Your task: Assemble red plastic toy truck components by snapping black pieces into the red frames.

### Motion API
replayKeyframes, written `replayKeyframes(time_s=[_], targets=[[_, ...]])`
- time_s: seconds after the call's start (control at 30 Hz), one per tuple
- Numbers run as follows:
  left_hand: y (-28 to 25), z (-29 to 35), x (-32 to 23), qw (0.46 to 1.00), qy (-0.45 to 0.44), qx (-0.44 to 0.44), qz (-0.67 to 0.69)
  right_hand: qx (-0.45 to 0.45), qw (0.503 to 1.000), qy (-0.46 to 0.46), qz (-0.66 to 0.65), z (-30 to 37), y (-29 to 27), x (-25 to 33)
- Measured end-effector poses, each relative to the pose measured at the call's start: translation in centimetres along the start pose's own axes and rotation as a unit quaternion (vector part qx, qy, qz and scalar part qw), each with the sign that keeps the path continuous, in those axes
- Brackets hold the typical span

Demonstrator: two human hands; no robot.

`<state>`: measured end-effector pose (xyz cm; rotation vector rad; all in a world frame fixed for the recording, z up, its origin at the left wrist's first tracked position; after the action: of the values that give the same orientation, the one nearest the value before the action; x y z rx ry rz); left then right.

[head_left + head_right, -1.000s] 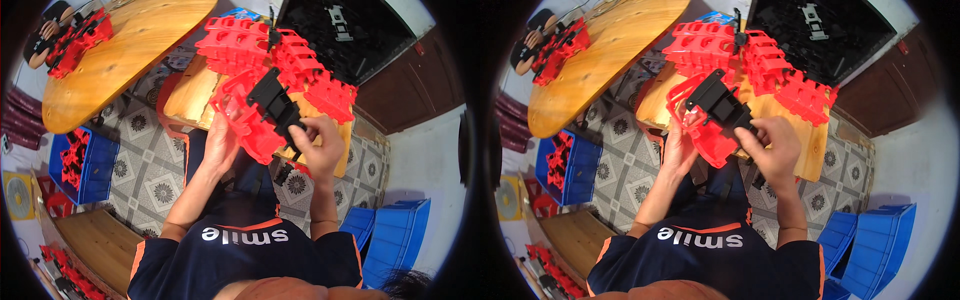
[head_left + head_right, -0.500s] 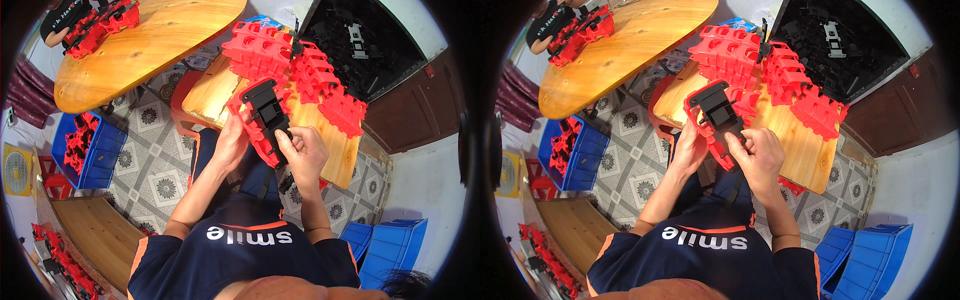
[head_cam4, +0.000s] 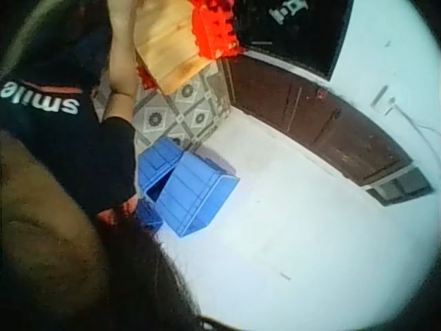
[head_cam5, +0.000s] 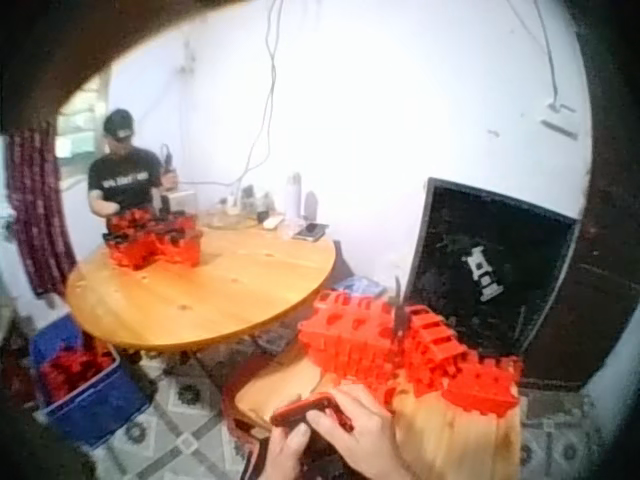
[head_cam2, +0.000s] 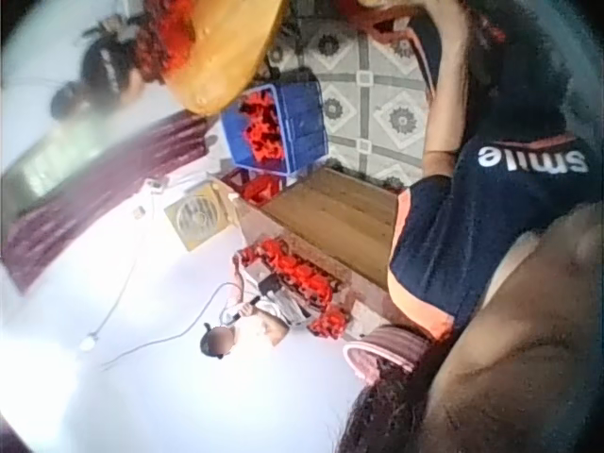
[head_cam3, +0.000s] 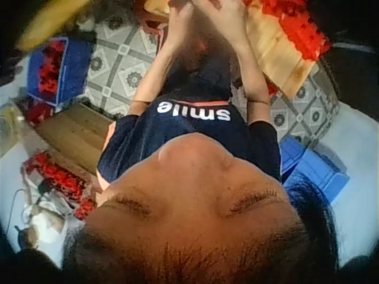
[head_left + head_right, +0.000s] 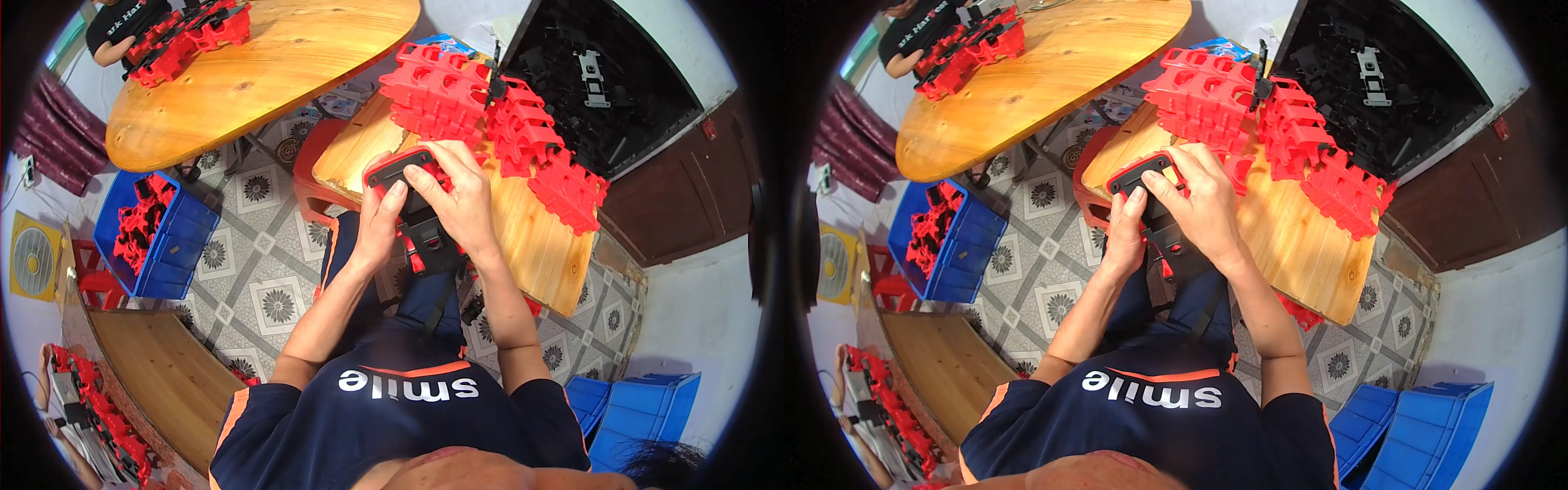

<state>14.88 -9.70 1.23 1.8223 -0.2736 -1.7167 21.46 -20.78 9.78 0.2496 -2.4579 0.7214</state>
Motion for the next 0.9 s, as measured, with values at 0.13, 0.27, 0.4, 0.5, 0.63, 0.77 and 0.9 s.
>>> replayKeyframes(time_s=[0.13, 0.27, 0.4, 0.5, 0.63, 0.77, 0.9], targets=[[0.0, 0.3, -2.1, 0.997, 0.055, -0.032, -0.037, 0.007, 0.986, 0.034, -0.165, -0.4, 0.6, -1.9], [0.2, 0.8, -4.8, 0.997, 0.067, -0.013, -0.046, -0.069, 0.968, 0.058, -0.233, -0.7, 2.0, -1.0], [-0.8, 0.7, -4.5, 0.992, 0.104, -0.066, -0.034, 0.001, 0.995, -0.029, -0.096, -2.2, 2.3, -0.3], [-0.7, 0.4, -5.9, 0.993, 0.092, -0.061, -0.042, 0.016, 0.956, 0.069, -0.284, -3.0, 2.8, -1.7], [-2.4, -1.0, -5.0, 0.995, 0.068, -0.027, -0.069, 0.025, 0.945, 0.091, -0.313, -3.5, 3.4, -1.5], [-3.5, -1.7, -4.7, 0.984, 0.129, -0.114, -0.053, 0.128, 0.955, 0.126, -0.237, -4.7, 4.0, -1.9], [-2.9, -1.4, -8.7, 0.988, 0.081, -0.127, 0.025, 0.091, 0.913, 0.108, -0.384, -2.8, 2.5, -2.4]])
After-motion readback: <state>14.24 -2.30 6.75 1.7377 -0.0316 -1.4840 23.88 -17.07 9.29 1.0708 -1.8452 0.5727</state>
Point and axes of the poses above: each hand's wrist, its own z-axis away from the middle knuckle, its own y-axis out of the palm, x = y × z, the point moved 2 cm from there along -z, towards the middle knuckle, and after that the axes turned 12 degrees about -y, right-handed, at the moved point
